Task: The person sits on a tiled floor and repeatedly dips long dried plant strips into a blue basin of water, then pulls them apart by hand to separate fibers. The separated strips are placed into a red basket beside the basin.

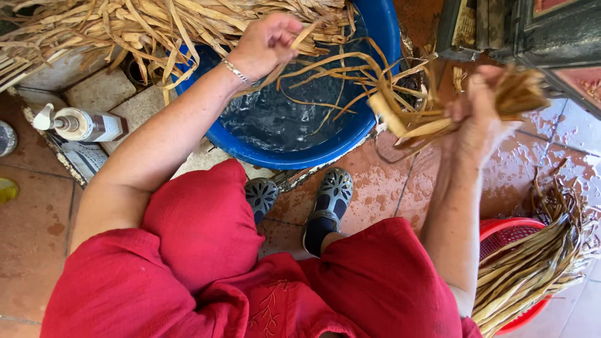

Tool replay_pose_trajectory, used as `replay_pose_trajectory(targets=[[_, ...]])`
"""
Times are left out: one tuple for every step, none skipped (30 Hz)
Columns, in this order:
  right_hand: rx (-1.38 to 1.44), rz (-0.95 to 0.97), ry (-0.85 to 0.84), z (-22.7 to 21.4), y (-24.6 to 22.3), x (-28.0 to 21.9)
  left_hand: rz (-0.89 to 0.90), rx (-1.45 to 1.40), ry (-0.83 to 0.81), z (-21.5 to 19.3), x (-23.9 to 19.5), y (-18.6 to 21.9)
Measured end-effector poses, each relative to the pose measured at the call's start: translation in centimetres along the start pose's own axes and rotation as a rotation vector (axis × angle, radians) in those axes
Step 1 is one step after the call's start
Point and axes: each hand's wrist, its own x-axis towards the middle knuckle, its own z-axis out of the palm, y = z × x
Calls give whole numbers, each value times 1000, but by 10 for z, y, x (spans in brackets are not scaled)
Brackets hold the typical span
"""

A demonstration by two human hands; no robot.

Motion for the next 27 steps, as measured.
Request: replay_pose_trajectory(targets=[[-21, 41, -21, 8, 1, -2, 68, 14, 17, 4, 2, 15], [-41, 82, -41, 12, 2, -3, 137, 27, 34, 9, 4, 26], [-39, 101, -53, 11, 3, -5, 161, -23, 44, 16, 4, 33], [-36, 120, -65, 9, 4, -5, 185, -73, 55, 22, 4, 36], [-33, 135, -76, 6, 5, -3, 212, -122, 64, 25, 8, 37], [-2, 147, -71, 1, 7, -1, 244, -157, 91, 26, 11, 35], [25, 161, -63, -5, 7, 1, 273, -196, 116, 26, 13, 30], [52, 175, -56, -10, 8, 2, 303, -235, 141, 25, 16, 22], [59, 183, -62, -15, 10, 2, 410, 43, 207, 20, 18, 12], [65, 191, -69, -20, 11, 3, 513, 324, 270, 10, 20, 0], [74, 197, -77, -24, 13, 4, 612, 611, 329, -1, 18, -12], [81, 206, -83, -26, 15, 5, 443, 655, 241, -8, 9, -27], [88, 212, -88, -29, 17, 6, 277, 694, 147, -10, 0, -42], [95, 219, -93, -32, 19, 7, 127, 953, -59, -6, -10, -58], [100, 226, -99, -35, 22, 8, -30, 1198, -277, 2, -20, -74], [105, 232, -106, -38, 26, 8, -4, 1295, -425, 11, -30, -90], [104, 241, -114, -42, 29, 9, 20, 1382, -575, 23, -42, -105], [90, 244, -113, -46, 32, 7, 162, 1487, -651, 31, -53, -119], [77, 241, -114, -49, 35, 6, 312, 1590, -721, 35, -61, -130], [65, 239, -114, -53, 38, 6, 468, 1687, -789, 39, -65, -140], [71, 275, -83, -56, 39, 5, 499, 1765, -957, 41, -67, -150], [78, 310, -52, -60, 40, 4, 489, 1788, -1065, 42, -68, -159], [89, 340, -21, -63, 42, 5, 449, 1779, -1137, 41, -66, -168], [70, 322, -30, -65, 43, 6, 364, 1747, -1171, 41, -66, -176], [54, 305, -37, -66, 44, 7, 253, 1706, -1182, 41, -65, -185], [37, 287, -44, -66, 44, 7, 120, 1663, -1179, 40, -65, -192], [23, 297, -19, -66, 46, 6, -30, 1603, -1159, 39, -65, -200]])
